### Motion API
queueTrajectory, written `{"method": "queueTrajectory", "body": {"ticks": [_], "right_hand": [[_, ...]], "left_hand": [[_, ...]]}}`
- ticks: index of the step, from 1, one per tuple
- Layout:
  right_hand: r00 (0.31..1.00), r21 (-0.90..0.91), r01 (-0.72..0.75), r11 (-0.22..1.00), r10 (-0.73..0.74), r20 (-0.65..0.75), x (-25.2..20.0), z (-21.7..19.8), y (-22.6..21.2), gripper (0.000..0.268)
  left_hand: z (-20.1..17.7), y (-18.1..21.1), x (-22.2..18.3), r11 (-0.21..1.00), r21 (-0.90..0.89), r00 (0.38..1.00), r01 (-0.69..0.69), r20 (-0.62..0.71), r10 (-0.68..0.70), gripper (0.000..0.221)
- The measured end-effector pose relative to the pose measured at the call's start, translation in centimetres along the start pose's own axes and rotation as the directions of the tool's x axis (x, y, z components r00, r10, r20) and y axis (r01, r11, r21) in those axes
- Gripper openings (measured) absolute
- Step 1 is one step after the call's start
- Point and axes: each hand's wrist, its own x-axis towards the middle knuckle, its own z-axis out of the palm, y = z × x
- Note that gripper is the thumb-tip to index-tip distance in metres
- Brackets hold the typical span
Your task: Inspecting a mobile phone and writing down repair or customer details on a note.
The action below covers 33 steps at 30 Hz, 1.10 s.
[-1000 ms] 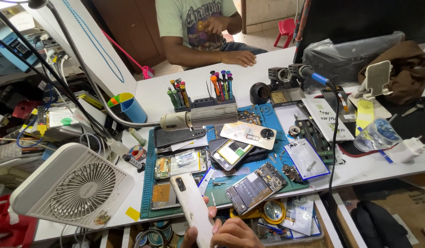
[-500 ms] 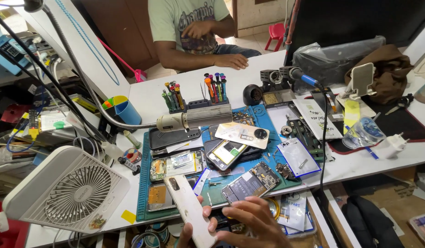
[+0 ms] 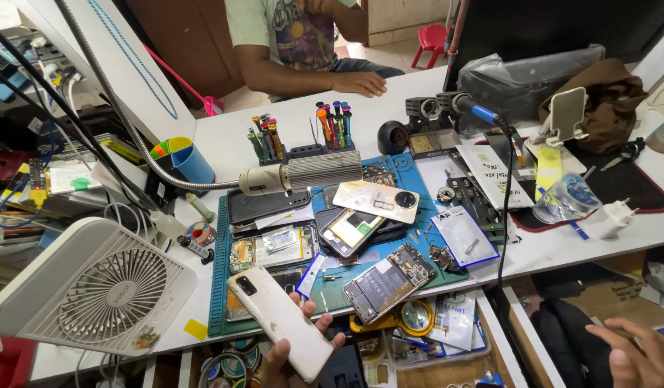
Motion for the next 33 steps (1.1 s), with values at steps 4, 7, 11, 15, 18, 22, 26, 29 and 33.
{"method": "queueTrajectory", "body": {"ticks": [4,7,11,15,18,22,26,29,33], "right_hand": [[0.804,-0.230,-0.044,0.972,0.171,0.569,-1.9,4.1,11.4,0.077],[0.985,-0.154,0.128,0.980,-0.107,0.137,-7.2,5.9,15.3,0.046],[0.885,-0.078,-0.176,0.981,0.192,0.423,-9.9,6.3,22.0,0.050],[0.820,-0.361,-0.078,0.929,0.266,0.506,-10.6,8.5,26.9,0.065],[0.712,-0.173,-0.252,0.952,0.303,0.633,-10.4,7.3,27.5,0.058],[0.824,-0.178,-0.242,0.954,0.299,0.481,-12.4,5.2,22.5,0.051],[0.903,-0.268,-0.125,0.955,0.221,0.367,-12.3,7.7,25.6,0.043],[0.953,-0.007,-0.208,0.978,0.205,0.222,-10.0,4.2,14.6,0.047],[0.970,0.021,-0.175,0.984,0.168,0.178,-3.2,-3.8,5.4,0.042]], "left_hand": [[-1.1,0.6,0.3,0.999,-0.028,0.993,0.030,0.113,-0.027,0.079],[-0.5,0.3,0.1,1.000,-0.011,0.999,-0.007,0.054,0.007,0.081],[-0.7,-0.2,0.1,1.000,-0.007,1.000,0.021,0.007,-0.021,0.084],[-0.4,-0.6,0.0,0.999,-0.025,1.000,0.027,0.009,-0.027,0.083],[0.3,-0.5,-0.2,1.000,0.024,0.999,0.011,-0.048,-0.010,0.085],[0.7,-0.4,-0.6,1.000,0.009,0.998,0.024,-0.050,-0.024,0.083],[0.2,-0.1,0.4,1.000,-0.013,0.999,0.024,0.036,-0.024,0.082],[1.6,0.3,0.1,1.000,0.024,0.999,0.001,-0.043,0.000,0.081],[3.8,0.7,0.1,0.999,0.046,1.000,-0.012,-0.026,0.013,0.079]]}}
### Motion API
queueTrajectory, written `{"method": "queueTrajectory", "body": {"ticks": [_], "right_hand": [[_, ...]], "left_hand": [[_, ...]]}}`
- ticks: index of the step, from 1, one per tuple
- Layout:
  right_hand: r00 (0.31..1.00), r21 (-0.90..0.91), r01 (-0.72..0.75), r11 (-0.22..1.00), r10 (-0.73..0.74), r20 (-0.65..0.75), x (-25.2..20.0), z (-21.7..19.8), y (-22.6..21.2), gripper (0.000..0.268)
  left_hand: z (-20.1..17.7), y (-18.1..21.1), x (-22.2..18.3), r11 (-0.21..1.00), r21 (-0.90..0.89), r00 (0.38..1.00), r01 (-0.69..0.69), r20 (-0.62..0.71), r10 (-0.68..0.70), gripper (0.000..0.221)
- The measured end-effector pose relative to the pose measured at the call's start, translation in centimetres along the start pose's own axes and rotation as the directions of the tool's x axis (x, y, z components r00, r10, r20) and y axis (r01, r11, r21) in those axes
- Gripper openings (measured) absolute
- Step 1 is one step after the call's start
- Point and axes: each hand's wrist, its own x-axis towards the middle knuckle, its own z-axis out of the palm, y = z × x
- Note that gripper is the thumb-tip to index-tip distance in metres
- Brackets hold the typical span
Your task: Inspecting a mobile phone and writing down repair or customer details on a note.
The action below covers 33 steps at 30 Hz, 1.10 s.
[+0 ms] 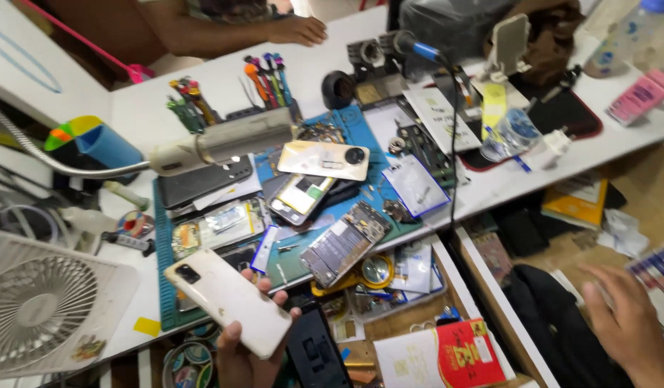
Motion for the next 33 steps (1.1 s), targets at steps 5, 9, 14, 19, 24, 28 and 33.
{"method": "queueTrajectory", "body": {"ticks": [5,9,14,19,24,28,33], "right_hand": [[0.997,-0.026,-0.043,0.999,0.044,0.071,6.0,-1.9,1.0,0.039],[0.960,-0.081,-0.236,0.968,0.245,0.137,10.1,0.1,4.5,0.034],[0.843,-0.218,-0.267,0.939,0.337,0.419,8.2,6.2,2.8,0.063],[0.782,-0.022,-0.354,0.935,0.309,0.542,6.1,10.2,4.8,0.069],[0.923,-0.020,-0.357,0.934,0.356,0.144,9.3,7.0,6.1,0.024],[0.961,-0.166,-0.273,0.948,0.275,-0.012,12.8,6.3,9.6,0.055],[0.894,-0.371,-0.182,0.911,0.310,0.323,16.0,7.5,9.9,0.046]], "left_hand": [[-0.4,-0.2,-0.4,1.000,-0.013,1.000,0.008,0.008,-0.008,0.080],[-0.8,-0.2,-0.4,0.999,-0.042,1.000,-0.011,0.016,0.011,0.079],[-1.9,-0.4,-0.1,0.998,-0.060,0.998,-0.006,0.055,0.010,0.080],[-2.4,-0.6,-0.1,0.997,-0.072,0.997,0.003,0.078,0.003,0.079],[-2.4,-0.7,0.1,1.000,-0.007,0.998,-0.004,0.055,0.004,0.081],[-3.6,-0.5,0.6,0.999,-0.034,0.995,0.011,0.101,-0.007,0.080],[-5.3,-0.4,1.0,0.998,-0.054,0.979,0.023,0.202,-0.011,0.080]]}}
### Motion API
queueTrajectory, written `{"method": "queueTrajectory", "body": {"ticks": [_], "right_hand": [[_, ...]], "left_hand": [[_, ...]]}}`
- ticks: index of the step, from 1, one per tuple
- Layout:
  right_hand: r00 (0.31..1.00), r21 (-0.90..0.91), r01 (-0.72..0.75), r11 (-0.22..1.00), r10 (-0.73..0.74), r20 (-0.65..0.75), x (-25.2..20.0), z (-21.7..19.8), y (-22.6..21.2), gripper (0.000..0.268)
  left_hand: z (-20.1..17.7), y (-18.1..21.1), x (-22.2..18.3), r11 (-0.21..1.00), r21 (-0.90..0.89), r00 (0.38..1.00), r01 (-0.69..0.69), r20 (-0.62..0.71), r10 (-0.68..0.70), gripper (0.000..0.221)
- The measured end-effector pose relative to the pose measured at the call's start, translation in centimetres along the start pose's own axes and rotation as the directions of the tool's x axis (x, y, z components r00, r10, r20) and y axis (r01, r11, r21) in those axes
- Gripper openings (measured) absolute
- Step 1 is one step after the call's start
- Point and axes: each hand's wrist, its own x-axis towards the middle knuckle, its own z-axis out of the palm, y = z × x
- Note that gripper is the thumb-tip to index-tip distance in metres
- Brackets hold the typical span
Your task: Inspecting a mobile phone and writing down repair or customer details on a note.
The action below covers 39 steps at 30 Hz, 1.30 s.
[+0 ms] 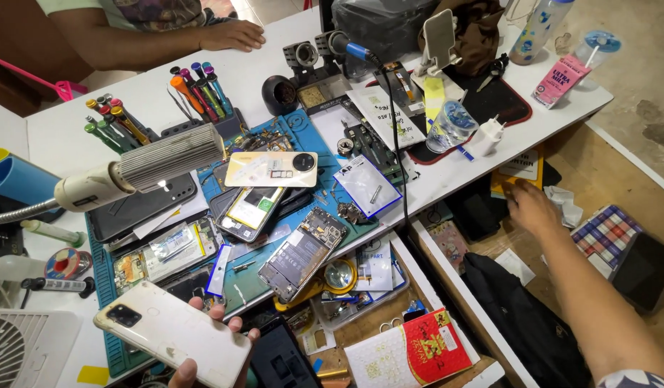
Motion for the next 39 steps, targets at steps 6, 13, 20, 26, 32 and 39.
{"method": "queueTrajectory", "body": {"ticks": [6,13,20,26,32,39], "right_hand": [[0.972,0.106,0.174,0.979,-0.154,-0.177,-3.2,-1.5,-7.7,0.042],[0.933,0.239,0.175,0.955,-0.238,0.268,-8.5,3.2,-12.5,0.053],[0.884,0.057,0.320,0.946,-0.320,0.340,-8.5,1.5,-10.3,0.072],[0.804,0.022,0.310,0.951,-0.274,0.528,-8.6,-2.5,-6.3,0.029],[0.901,0.075,0.085,0.994,-0.109,0.420,-7.8,-5.5,1.7,0.027],[0.966,0.230,-0.063,0.971,0.001,0.259,-8.7,-4.0,4.1,0.039]], "left_hand": [[-1.2,-0.1,-0.3,1.000,-0.002,1.000,0.001,-0.031,-0.001,0.084],[-2.0,-0.2,-0.2,0.997,-0.071,1.000,0.022,0.016,-0.021,0.082],[-2.3,-0.3,-0.1,0.996,-0.083,0.999,0.014,0.037,-0.011,0.083],[-2.2,-0.1,-0.1,0.994,-0.103,0.999,0.026,0.044,-0.022,0.084],[-1.8,-0.2,-0.2,0.994,-0.111,0.998,0.000,0.063,0.006,0.081],[-1.8,-0.2,-0.3,0.996,-0.085,0.999,0.001,0.037,0.002,0.082]]}}
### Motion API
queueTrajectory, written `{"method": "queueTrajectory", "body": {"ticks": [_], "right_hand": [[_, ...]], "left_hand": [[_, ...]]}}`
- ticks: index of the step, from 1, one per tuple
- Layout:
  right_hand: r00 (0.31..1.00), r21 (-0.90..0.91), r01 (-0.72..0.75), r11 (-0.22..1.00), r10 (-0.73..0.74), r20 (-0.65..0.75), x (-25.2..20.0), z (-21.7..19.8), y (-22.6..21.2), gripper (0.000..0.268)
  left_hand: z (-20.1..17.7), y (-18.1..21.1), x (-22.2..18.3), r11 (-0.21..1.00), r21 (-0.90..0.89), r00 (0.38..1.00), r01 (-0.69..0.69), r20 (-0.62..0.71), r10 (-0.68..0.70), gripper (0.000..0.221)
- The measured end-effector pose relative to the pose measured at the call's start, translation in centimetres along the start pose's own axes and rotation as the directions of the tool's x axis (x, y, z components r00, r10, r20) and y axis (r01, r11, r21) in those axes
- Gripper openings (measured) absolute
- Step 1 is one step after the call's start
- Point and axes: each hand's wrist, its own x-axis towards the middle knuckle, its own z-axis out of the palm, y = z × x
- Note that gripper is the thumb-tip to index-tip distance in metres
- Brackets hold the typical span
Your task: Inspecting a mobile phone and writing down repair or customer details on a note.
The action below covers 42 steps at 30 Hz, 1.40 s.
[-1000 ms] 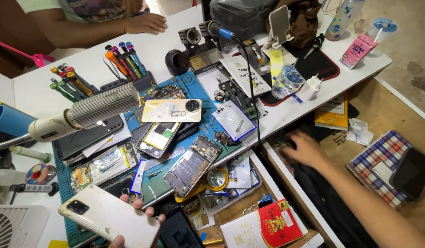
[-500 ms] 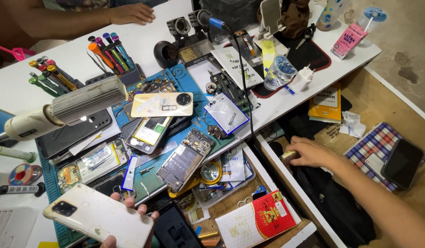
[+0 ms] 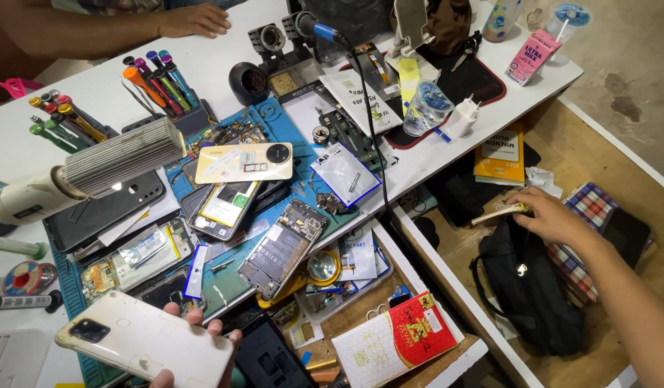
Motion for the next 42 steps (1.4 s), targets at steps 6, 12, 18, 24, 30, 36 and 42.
{"method": "queueTrajectory", "body": {"ticks": [6,12,18,24,30,36,42], "right_hand": [[0.997,0.102,0.019,0.995,-0.011,-0.077,0.3,-1.5,-0.6,0.025],[0.956,0.059,-0.284,0.957,0.278,0.091,-7.7,-5.3,-14.6,0.134],[0.927,-0.319,-0.298,0.900,0.353,0.129,-12.1,2.1,-13.1,0.121],[0.916,0.131,-0.056,0.990,0.104,-0.389,-8.1,-9.6,-1.8,0.095],[0.789,-0.364,0.171,0.915,-0.349,-0.506,-2.6,-16.2,0.7,0.103],[0.940,-0.423,-0.320,0.848,0.229,-0.252,1.1,-6.4,0.3,0.132],[0.745,-0.710,0.019,0.704,-0.484,-0.459,4.1,1.0,-2.7,0.053]], "left_hand": [[1.5,0.0,0.2,1.000,-0.003,0.999,0.029,-0.032,-0.029,0.080],[2.5,-0.1,0.1,0.999,0.025,0.995,0.024,-0.094,-0.021,0.082],[1.5,0.3,0.0,0.998,-0.055,0.999,0.033,-0.030,-0.035,0.081],[3.5,-0.2,0.1,0.998,0.057,0.991,0.026,-0.133,-0.019,0.083],[3.1,0.2,0.1,0.998,-0.054,0.996,0.032,-0.079,-0.036,0.078],[4.8,-0.3,0.5,0.999,-0.008,0.998,-0.054,0.020,0.054,0.073],[4.3,-0.3,0.2,0.997,0.067,0.995,-0.041,-0.088,0.047,0.080]]}}
